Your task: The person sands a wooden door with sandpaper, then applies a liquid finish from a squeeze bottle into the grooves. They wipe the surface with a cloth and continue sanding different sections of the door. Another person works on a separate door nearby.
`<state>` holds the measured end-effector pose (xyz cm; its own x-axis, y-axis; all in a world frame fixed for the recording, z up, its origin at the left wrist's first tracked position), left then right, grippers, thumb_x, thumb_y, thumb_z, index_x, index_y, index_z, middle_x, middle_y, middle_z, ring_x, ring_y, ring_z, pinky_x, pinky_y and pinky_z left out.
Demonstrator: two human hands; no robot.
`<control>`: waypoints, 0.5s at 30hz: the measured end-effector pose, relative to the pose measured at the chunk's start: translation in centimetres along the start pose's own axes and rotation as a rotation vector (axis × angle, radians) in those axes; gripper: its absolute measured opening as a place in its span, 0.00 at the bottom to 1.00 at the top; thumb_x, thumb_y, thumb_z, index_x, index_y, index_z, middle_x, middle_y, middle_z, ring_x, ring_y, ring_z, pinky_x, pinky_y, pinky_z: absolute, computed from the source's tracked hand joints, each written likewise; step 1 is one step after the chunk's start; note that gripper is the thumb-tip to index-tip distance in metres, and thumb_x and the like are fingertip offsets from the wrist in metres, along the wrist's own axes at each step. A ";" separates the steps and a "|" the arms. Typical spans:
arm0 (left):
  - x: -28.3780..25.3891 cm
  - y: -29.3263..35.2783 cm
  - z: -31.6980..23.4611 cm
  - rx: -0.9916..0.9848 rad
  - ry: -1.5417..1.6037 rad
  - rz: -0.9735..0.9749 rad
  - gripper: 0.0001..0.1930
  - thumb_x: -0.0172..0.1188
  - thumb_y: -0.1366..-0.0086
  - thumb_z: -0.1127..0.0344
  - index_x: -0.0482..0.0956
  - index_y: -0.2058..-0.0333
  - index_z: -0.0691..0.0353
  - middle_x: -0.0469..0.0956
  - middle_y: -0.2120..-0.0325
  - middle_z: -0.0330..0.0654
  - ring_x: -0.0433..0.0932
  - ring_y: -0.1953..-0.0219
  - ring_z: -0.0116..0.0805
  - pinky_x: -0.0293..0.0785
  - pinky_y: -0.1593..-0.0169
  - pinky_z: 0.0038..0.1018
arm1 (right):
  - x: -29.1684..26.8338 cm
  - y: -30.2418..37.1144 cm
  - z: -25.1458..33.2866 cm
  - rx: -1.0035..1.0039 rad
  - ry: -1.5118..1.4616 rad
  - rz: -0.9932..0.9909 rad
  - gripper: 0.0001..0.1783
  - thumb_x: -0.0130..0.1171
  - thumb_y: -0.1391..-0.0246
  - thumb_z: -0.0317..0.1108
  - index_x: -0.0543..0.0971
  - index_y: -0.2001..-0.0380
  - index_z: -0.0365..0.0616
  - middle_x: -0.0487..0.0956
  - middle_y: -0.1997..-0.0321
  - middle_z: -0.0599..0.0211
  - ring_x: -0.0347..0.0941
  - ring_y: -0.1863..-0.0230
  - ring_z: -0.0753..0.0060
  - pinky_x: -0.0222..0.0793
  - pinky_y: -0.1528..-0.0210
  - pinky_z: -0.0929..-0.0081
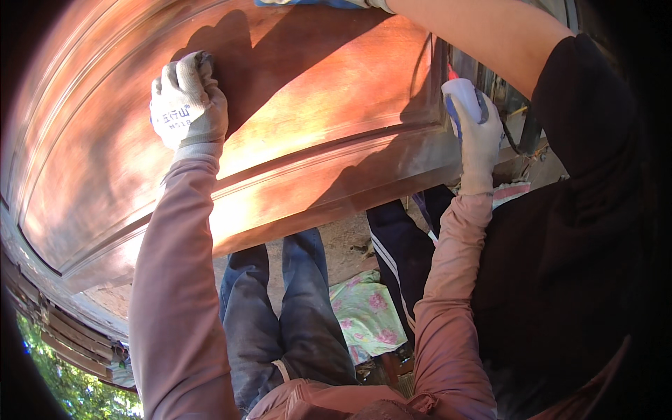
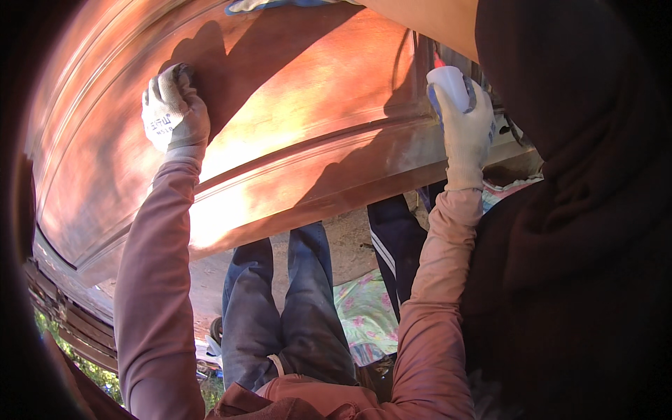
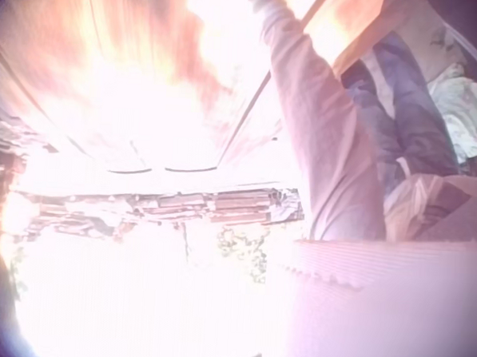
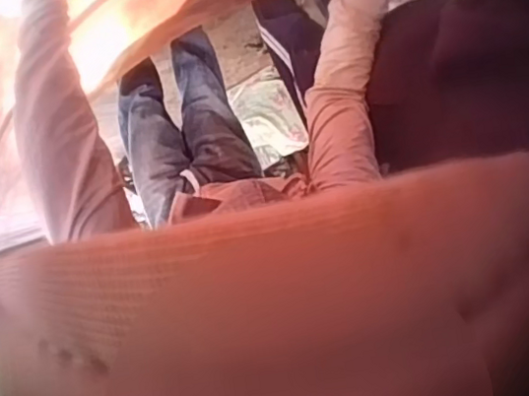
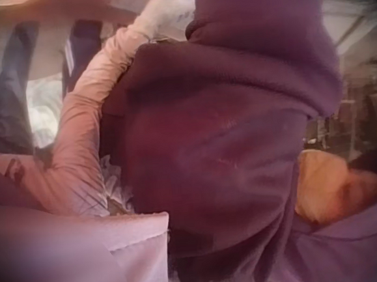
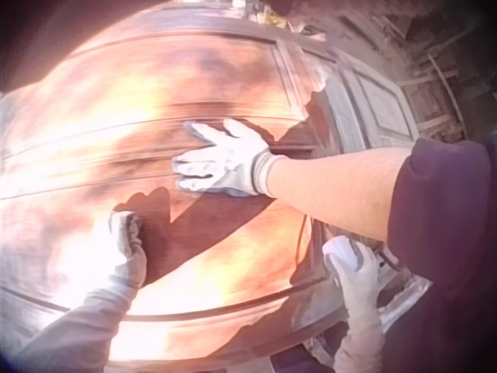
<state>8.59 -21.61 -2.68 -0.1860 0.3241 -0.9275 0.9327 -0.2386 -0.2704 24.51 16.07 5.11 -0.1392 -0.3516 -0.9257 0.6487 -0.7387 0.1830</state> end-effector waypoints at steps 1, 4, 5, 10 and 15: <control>0.0 0.0 0.0 -0.005 -0.007 0.005 0.11 0.64 0.42 0.69 0.80 0.62 0.43 0.80 0.65 0.35 0.79 0.61 0.44 0.78 0.60 0.42 | 0.2 -0.3 -0.1 0.029 -0.036 0.019 0.36 0.72 0.50 0.52 0.79 0.45 0.38 0.80 0.45 0.55 0.78 0.45 0.56 0.71 0.43 0.61; -0.1 0.0 0.0 0.000 0.002 0.002 0.11 0.64 0.43 0.69 0.80 0.62 0.43 0.80 0.65 0.36 0.79 0.61 0.45 0.78 0.60 0.42 | 0.7 -1.2 0.0 -0.034 -0.056 -0.002 0.37 0.72 0.50 0.53 0.79 0.45 0.38 0.80 0.46 0.55 0.78 0.45 0.56 0.71 0.43 0.61; 0.0 0.0 0.0 -0.002 -0.001 0.004 0.11 0.64 0.43 0.69 0.80 0.62 0.43 0.80 0.65 0.36 0.79 0.62 0.45 0.78 0.60 0.42 | 0.8 -1.4 0.1 -0.040 -0.040 -0.001 0.36 0.73 0.50 0.53 0.79 0.45 0.38 0.80 0.46 0.55 0.78 0.45 0.56 0.71 0.43 0.61; 0.0 0.0 0.0 0.013 -0.010 -0.024 0.11 0.64 0.43 0.69 0.80 0.62 0.43 0.80 0.65 0.36 0.79 0.62 0.45 0.78 0.61 0.42 | 0.9 -0.8 0.5 -0.037 -0.013 -0.023 0.36 0.73 0.51 0.52 0.79 0.45 0.38 0.81 0.47 0.56 0.78 0.46 0.56 0.72 0.43 0.61; 0.1 0.1 0.1 0.007 0.003 -0.016 0.11 0.64 0.43 0.69 0.80 0.62 0.43 0.80 0.65 0.36 0.79 0.62 0.45 0.78 0.61 0.42 | 0.6 1.3 0.4 0.059 -0.079 0.011 0.35 0.74 0.51 0.51 0.79 0.45 0.39 0.81 0.47 0.57 0.78 0.46 0.58 0.72 0.43 0.62</control>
<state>8.62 -21.71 -2.83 -0.1997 0.3307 -0.9224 0.9274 -0.2402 -0.2869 24.97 14.66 4.92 -0.1927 -0.4024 -0.8950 0.6054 -0.7666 0.2143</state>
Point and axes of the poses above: each hand's wrist, its own y-axis away from the middle knuckle, its own x-axis out of the palm, z = x × y, the point moved 2 cm from there along -y, towards the middle knuckle
